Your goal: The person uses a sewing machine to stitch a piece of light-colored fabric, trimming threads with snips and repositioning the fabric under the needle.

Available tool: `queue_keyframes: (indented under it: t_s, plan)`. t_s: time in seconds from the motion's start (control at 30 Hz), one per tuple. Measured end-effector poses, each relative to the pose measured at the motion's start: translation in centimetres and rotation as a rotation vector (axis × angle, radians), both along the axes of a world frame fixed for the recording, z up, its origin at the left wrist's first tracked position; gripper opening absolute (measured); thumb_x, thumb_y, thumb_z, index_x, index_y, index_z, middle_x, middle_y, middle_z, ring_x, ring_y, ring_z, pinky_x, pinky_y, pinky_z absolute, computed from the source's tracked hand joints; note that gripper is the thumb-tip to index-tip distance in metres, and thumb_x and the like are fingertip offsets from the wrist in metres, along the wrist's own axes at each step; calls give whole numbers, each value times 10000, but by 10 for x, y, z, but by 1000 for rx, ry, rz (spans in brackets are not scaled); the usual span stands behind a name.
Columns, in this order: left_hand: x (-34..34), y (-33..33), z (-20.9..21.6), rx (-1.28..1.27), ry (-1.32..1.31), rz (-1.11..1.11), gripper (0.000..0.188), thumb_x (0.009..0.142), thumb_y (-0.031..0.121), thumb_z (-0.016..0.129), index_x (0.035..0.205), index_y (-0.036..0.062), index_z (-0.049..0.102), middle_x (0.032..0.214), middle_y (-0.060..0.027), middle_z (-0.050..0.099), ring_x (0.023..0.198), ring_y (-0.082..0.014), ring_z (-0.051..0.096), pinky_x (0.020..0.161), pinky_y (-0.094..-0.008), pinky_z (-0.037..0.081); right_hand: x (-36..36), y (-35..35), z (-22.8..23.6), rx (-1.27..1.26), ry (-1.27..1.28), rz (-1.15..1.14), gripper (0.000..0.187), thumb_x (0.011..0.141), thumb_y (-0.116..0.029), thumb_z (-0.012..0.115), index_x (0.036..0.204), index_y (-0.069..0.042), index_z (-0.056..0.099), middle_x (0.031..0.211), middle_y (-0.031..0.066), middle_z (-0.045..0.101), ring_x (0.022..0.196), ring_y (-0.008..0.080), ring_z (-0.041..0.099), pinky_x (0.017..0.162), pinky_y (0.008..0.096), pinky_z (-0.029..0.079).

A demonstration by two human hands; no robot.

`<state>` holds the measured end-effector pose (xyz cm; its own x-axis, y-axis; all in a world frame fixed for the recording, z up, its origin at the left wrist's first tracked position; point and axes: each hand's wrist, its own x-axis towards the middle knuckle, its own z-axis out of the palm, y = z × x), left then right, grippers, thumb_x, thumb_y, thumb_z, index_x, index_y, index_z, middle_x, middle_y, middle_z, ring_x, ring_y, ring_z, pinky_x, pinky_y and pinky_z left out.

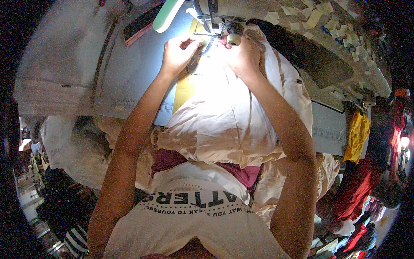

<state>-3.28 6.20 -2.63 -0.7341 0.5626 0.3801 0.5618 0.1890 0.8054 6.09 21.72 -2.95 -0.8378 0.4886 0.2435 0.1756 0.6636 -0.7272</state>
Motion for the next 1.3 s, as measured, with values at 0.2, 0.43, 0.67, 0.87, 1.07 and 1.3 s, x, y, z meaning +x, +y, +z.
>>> queue_keyframes:
  t_s: [0.2, 0.43, 0.67, 0.87, 1.07, 1.3]
  plan:
    - [-1, 1, -2, 1, -24, -19, 94, 789, 102, 619, 834, 25, 650, 708, -10, 628, 641, -45, 547, 600, -197, 440, -4, 3, -8, -49, -25, -34, 210, 713, -251, 650, 780, -52, 647, 619, 8, 588, 556, 117, 543, 529, 254, 425]
    - [-1, 0, -4, 1, -25, -9, 95, 796, 103, 608, 831, 25, 647, 703, -15, 630, 628, -51, 561, 590, -207, 452, 0, -7, 8, -41, -60, 4, 225, 709, -238, 648, 782, -27, 618, 583, -13, 523, 542, 81, 504, 525, 230, 410]
    - [1, 1, -4, 28, -32, -17, 90, 802, 92, 601, 836, 19, 641, 712, -19, 630, 630, -57, 558, 597, -207, 449, 1, -9, 10, 110, -139, -1, 244, 718, -264, 644, 833, -53, 601, 649, -1, 549, 590, 99, 536, 568, 250, 432]
    - [14, -1, 0, 237, -187, -136, 125, 824, 36, 559, 928, -17, 604, 789, -55, 623, 712, -94, 570, 670, -214, 446, 3, -9, 6, 115, -89, 4, 260, 730, -290, 643, 826, -51, 606, 634, 31, 561, 590, 152, 568, 580, 284, 457]
    - [62, 8, 33, 517, -429, -213, 341, 784, -50, 541, 1122, -34, 497, 932, -91, 575, 848, -113, 546, 742, -227, 455, 8, -14, 16, 202, -14, 21, 230, 727, -267, 629, 799, -50, 600, 664, 86, 602, 613, 238, 600, 588, 350, 473]
    - [86, 29, 48, 584, -344, -37, 400, 750, -25, 585, 1144, -13, 517, 976, -67, 585, 766, -70, 491, 675, -190, 419, -2, -2, -10, 211, 49, 48, 221, 737, -335, 578, 717, -117, 607, 655, 115, 609, 629, 332, 597, 583, 428, 461]
